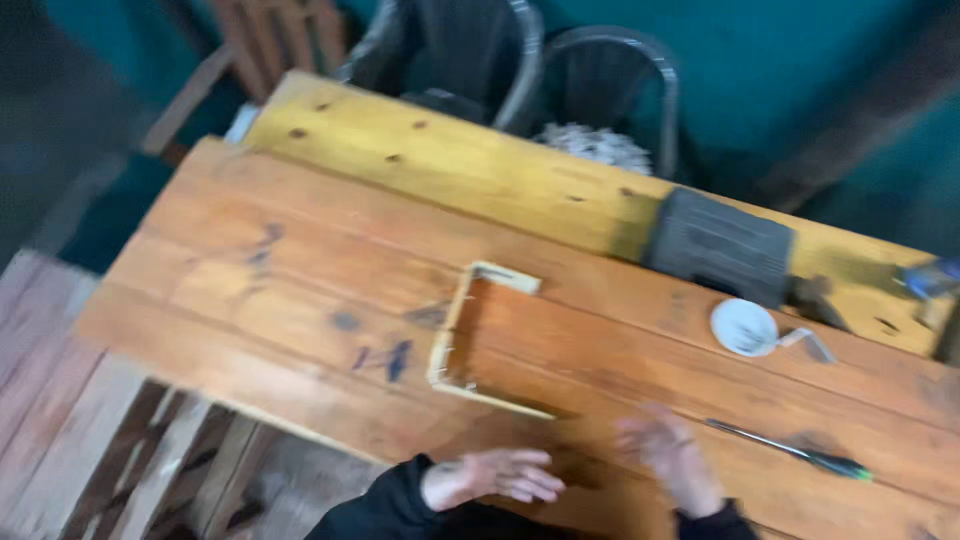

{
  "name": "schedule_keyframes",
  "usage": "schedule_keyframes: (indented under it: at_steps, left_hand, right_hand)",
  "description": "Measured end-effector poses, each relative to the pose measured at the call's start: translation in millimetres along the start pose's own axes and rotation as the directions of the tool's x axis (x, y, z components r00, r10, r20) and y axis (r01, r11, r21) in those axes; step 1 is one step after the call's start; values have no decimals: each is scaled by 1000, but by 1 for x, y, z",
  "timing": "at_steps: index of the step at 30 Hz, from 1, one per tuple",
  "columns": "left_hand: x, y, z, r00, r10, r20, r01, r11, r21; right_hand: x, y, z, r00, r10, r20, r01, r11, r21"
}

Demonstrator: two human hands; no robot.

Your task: The person assembles wooden pieces by aligning them and driving screws with a screwdriver.

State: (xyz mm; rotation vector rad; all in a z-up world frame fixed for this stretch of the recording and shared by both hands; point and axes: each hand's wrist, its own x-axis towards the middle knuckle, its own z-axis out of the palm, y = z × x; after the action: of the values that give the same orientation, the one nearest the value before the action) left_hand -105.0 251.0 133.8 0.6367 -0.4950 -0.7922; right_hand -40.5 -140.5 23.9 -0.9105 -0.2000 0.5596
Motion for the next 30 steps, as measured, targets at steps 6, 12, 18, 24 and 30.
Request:
schedule_keyframes:
  at_steps: [6,12,18,24,30]
  left_hand:
    - [-29,-8,-8,981,-193,-14,191,958,212]
    - [-27,42,-8,881,318,-352,-213,928,305]
    - [-52,9,-121,335,728,-599,760,168,628]
    - [-47,-34,-126,394,810,-434,877,-190,442]
    - [41,-40,-47,391,351,-851,879,134,458]
  right_hand:
    - [121,-84,-2,852,290,-435,-315,949,16]
    - [203,-42,-42,884,-131,-449,-45,932,-360]
    - [104,60,105,952,-238,192,219,95,-971]
    - [69,18,169,879,-385,282,282,-59,-958]
    - [-23,-50,137,855,-376,357,357,-73,-931]
